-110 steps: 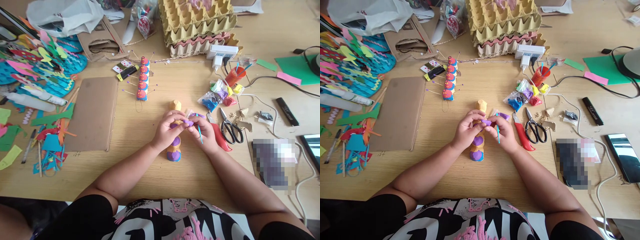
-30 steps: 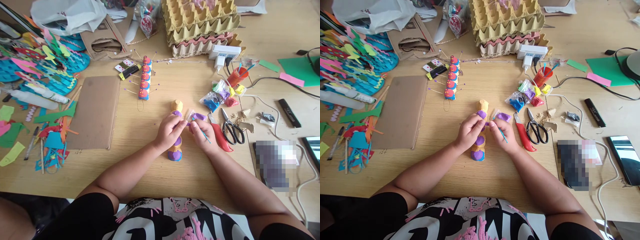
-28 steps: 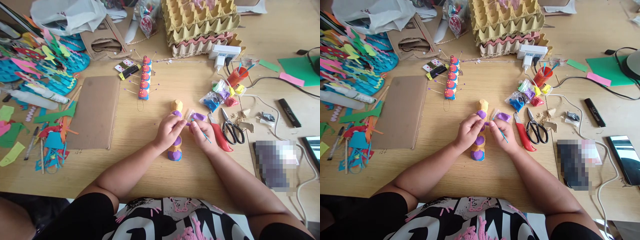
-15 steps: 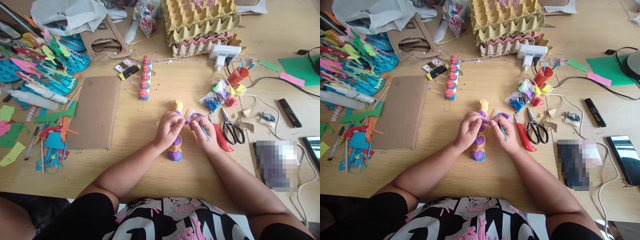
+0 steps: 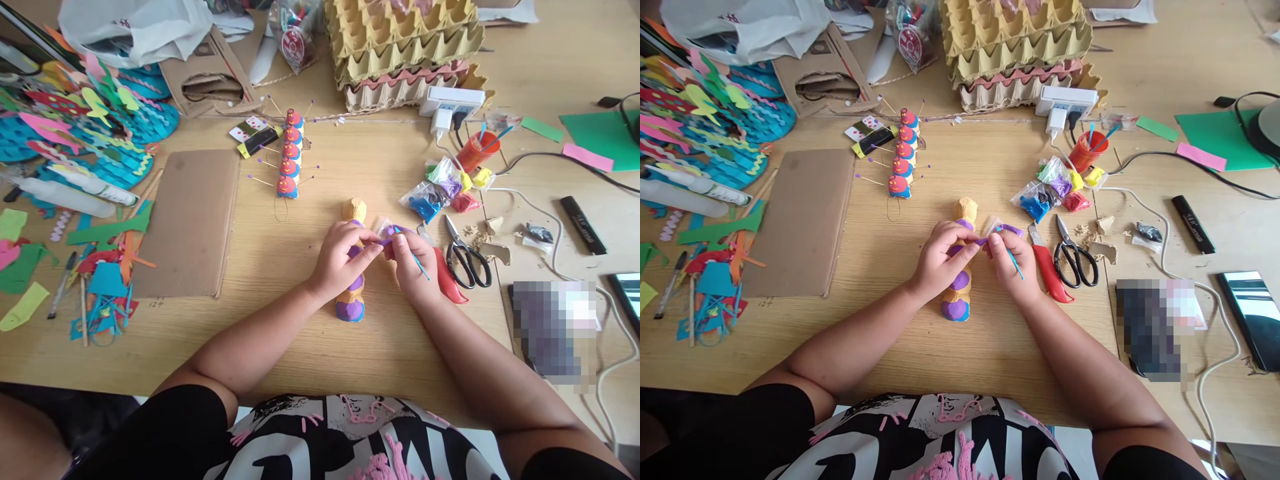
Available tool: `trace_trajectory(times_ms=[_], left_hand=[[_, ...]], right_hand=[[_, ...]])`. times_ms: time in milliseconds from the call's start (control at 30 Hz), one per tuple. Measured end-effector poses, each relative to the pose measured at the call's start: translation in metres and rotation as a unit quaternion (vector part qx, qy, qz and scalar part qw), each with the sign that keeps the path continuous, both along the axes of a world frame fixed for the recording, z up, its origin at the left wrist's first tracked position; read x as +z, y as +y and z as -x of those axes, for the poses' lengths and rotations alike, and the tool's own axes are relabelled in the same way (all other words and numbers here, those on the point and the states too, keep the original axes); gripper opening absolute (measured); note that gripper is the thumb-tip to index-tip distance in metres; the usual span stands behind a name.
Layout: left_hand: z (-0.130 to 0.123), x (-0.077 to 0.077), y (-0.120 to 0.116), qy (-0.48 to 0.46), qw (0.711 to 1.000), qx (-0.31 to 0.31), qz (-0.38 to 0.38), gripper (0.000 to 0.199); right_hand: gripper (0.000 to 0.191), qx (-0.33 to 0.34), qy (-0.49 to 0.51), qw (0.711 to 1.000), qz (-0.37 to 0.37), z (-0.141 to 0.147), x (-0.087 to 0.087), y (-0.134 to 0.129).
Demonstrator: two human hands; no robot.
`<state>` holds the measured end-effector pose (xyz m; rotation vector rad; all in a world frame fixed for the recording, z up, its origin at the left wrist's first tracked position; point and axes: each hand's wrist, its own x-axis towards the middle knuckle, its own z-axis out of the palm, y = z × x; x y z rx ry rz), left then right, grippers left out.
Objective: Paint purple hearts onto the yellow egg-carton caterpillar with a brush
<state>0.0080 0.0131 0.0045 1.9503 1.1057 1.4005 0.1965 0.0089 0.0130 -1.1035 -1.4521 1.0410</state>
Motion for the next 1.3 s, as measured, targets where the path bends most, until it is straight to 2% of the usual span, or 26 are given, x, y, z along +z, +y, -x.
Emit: trace_trajectory(times_ms=[133,400,600,700,867,1100,1300], left_hand=[[-0.0007,-0.0020,0.0010,-0.007,1.000,0.017,-0.009,0.035],[0.0006,0.0005,-0.0001,-0.006,1.000,0.030,-0.005,0.043],[-0.0002,-0.0007,-0.0025,-0.018,1.000,0.013,0.012,0.036],[-0.0010,-0.0019,-0.0019,-0.034,0.999,0.020,0.001,0.026],[0.0001,-0.0041,-0.0010,-0.081,0.995,0.041,0.039,0.021],[0.0024,-0.0040,0.0000,-0.068,0.996,0.050,0.029,0.029],[0.0014,-0.0024,-0.0003,-0.056,0.996,0.055,0.030,0.043]], right_hand=[[0.066,0.012,-0.004,1.000,-0.003,-0.0004,-0.0024,0.0007],[0.049,0.008,-0.032,0.999,-0.026,0.0006,0.0016,-0.0030],[0.049,-0.032,-0.016,0.999,-0.035,0.0016,0.0000,-0.0038],[0.047,-0.018,-0.005,0.999,-0.029,0.0015,0.0000,-0.0035],[0.045,0.007,0.001,1.000,-0.021,-0.0003,-0.0007,-0.0031],[0.041,0.004,-0.016,0.999,-0.046,-0.0009,-0.0079,-0.0016],[0.049,-0.007,-0.051,0.997,-0.060,-0.0008,-0.0019,-0.0017]])
